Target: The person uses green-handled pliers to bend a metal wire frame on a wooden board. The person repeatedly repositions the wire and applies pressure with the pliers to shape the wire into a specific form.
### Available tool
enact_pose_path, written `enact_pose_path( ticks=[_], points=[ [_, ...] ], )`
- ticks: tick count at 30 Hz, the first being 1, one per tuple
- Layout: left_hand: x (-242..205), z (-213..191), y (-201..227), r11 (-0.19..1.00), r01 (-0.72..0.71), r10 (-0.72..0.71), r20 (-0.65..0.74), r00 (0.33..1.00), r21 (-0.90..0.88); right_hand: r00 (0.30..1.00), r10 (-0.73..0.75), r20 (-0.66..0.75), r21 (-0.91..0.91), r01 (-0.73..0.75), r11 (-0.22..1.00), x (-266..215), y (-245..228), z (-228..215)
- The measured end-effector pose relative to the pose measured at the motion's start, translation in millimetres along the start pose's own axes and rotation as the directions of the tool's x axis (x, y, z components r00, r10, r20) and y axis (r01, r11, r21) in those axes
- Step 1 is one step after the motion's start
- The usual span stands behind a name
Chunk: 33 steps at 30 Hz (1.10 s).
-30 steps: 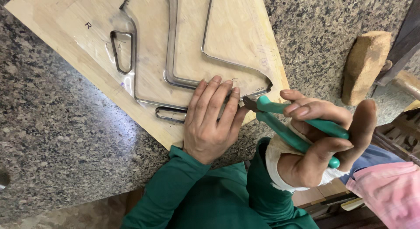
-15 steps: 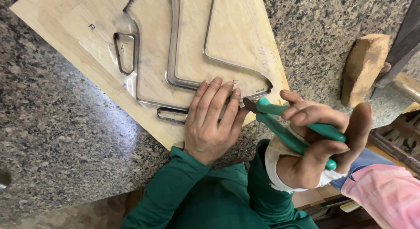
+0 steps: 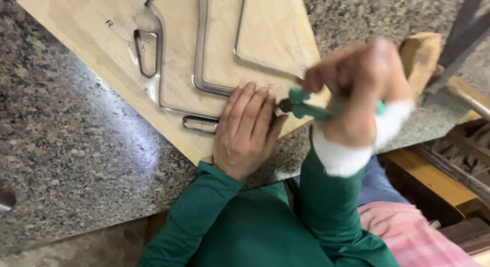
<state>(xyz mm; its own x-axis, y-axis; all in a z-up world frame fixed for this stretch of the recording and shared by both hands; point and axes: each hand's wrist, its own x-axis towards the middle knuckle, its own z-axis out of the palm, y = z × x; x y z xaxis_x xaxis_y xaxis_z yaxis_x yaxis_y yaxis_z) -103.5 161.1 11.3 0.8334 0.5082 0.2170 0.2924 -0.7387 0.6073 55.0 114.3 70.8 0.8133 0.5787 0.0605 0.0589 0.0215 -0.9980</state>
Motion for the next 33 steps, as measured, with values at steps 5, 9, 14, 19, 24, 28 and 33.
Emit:
enact_pose_path(
  ticks=[5,9,14,19,24,28,33],
  points=[
    [3,0,0,0.999,-0.01,0.008,-0.045,0.999,-0.04,0.963,0.227,0.142,0.145,-0.247,0.958,30,8,6],
    [3,-1,0,0.998,-0.037,0.033,-0.072,0.997,-0.048,0.932,0.309,0.189,0.169,-0.341,0.925,45,20,2],
    [0,-4,2,0.998,-0.052,0.049,-0.089,0.995,-0.031,0.902,0.325,0.283,0.193,-0.386,0.902,51,36,-1],
    [-1,-3,2,0.998,-0.053,0.051,-0.079,0.996,-0.027,0.916,0.308,0.258,0.386,-0.39,0.836,56,58,-23],
    [2,-2,3,0.999,-0.034,0.032,-0.083,0.996,-0.023,0.969,0.208,0.134,0.177,-0.23,0.957,9,55,-58],
    [5,-5,2,0.999,-0.047,0.045,-0.066,0.997,-0.027,0.993,0.107,0.057,0.061,-0.11,0.992,-33,38,-60],
    [1,-7,4,0.999,-0.01,0.009,-0.022,1.0,-0.035,0.989,0.127,-0.07,0.09,-0.121,0.989,-60,19,-48]
  ],
)
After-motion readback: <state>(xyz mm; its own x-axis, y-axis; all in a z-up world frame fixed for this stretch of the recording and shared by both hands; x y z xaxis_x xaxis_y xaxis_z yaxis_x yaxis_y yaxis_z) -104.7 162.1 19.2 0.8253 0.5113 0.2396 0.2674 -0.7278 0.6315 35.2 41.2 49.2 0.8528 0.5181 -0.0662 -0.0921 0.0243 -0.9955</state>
